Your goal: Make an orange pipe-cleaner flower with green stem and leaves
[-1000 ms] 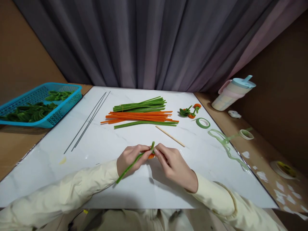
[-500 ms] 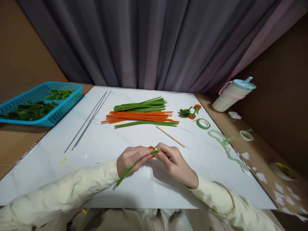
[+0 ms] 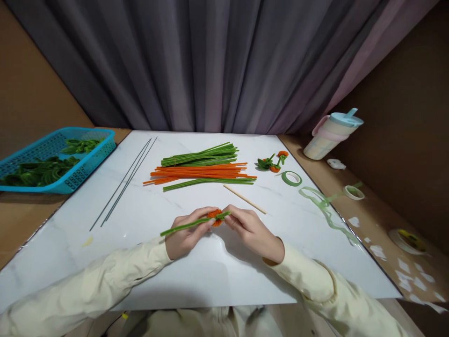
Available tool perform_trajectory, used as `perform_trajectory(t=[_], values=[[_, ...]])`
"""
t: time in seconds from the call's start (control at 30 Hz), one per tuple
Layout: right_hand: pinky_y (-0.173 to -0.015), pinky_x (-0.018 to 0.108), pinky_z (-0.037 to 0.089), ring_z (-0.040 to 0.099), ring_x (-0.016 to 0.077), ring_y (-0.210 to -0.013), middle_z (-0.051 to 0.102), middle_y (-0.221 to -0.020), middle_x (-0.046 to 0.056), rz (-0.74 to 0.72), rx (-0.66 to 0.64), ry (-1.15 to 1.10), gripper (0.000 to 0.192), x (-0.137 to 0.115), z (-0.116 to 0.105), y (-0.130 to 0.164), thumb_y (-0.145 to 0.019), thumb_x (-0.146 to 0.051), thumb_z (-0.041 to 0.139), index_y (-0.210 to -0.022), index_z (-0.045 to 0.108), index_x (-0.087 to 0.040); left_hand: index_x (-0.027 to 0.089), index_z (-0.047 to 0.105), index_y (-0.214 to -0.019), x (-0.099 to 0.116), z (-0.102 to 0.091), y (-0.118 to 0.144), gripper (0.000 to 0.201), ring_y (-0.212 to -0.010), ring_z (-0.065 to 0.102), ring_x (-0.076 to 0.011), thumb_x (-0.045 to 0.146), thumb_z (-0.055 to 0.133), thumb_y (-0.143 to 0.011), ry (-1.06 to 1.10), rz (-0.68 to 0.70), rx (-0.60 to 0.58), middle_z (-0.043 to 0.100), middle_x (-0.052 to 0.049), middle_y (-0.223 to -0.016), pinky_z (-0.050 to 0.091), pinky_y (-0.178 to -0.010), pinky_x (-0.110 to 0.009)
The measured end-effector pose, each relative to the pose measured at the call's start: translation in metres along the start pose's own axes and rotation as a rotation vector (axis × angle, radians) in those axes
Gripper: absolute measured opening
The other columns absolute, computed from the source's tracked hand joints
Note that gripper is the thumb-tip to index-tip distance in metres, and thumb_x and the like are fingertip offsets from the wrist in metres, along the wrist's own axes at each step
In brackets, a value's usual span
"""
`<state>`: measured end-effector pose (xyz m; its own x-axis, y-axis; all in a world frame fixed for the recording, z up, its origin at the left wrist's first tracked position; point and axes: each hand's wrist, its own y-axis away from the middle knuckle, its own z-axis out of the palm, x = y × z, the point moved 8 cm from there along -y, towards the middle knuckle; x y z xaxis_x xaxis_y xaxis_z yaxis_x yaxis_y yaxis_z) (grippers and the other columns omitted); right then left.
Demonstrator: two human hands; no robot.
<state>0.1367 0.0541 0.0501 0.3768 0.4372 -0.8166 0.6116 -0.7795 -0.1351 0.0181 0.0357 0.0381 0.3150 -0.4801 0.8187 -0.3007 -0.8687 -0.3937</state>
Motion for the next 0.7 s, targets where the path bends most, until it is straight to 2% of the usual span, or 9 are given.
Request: perform_trajectory(t=[0.1, 0.2, 0.37, 0.53, 0.7], values=[[-0.052, 0.02, 0.031, 0.039, 0.0085, -0.054, 0.043, -0.06, -0.004, 0.058, -0.032, -0.103, 0.031, 0.006, 0.0, -0.001, -0.094, -0.035, 0.033, -0.069, 0.04, -0.018, 0.017, 0.056, -0.111, 0.0, -0.001, -0.001, 0.026, -0.079, 0.068, -0.0131, 0.02, 0.048, -0.087, -0.025, 0.018, 0.028, 0.066, -0.006, -0.106, 0.058, -0.069, -0.02], [-0.045, 0.018, 0.03, 0.037, 0.0066, -0.047, 0.04, -0.057, -0.005, 0.179, -0.033, -0.251, 0.036, 0.015, 0.0, 0.001, -0.094, -0.041, 0.031, -0.067, 0.038, -0.018, 0.016, 0.056, -0.111, 0.001, -0.002, -0.001, 0.026, -0.073, 0.068, -0.0115, 0.019, 0.048, -0.087, -0.048, 0.024, 0.039, 0.066, -0.006, -0.106, 0.058, -0.067, -0.018], [-0.034, 0.017, 0.028, 0.036, 0.0057, -0.039, 0.041, -0.055, -0.007, 0.289, -0.097, -0.398, 0.033, 0.023, 0.012, 0.003, -0.089, -0.047, 0.04, -0.072, 0.041, -0.019, 0.017, 0.057, -0.112, 0.007, -0.001, 0.0, 0.026, -0.088, 0.066, -0.0151, 0.018, 0.048, -0.087, -0.175, 0.11, 0.034, 0.067, -0.006, -0.106, 0.055, -0.078, -0.022], [-0.038, 0.018, 0.03, 0.037, 0.0063, -0.038, 0.039, -0.052, -0.007, 0.228, -0.055, -0.287, 0.028, 0.018, 0.013, 0.001, -0.092, -0.037, 0.037, -0.07, 0.041, -0.019, 0.015, 0.058, -0.111, 0.002, 0.0, 0.001, 0.026, -0.09, 0.066, -0.0162, 0.018, 0.048, -0.087, -0.128, 0.056, 0.054, 0.067, -0.008, -0.107, 0.056, -0.078, -0.022], [-0.054, 0.022, 0.034, 0.043, 0.01, -0.055, 0.047, -0.062, -0.003, 0.029, 0.097, 0.02, 0.025, 0.006, 0.005, -0.001, -0.092, -0.028, 0.037, -0.068, 0.039, -0.019, 0.015, 0.059, -0.112, -0.002, 0.0, 0.001, 0.027, -0.09, 0.066, -0.0158, 0.018, 0.048, -0.087, -0.052, 0.036, 0.085, 0.067, -0.008, -0.107, 0.056, -0.079, -0.023]])
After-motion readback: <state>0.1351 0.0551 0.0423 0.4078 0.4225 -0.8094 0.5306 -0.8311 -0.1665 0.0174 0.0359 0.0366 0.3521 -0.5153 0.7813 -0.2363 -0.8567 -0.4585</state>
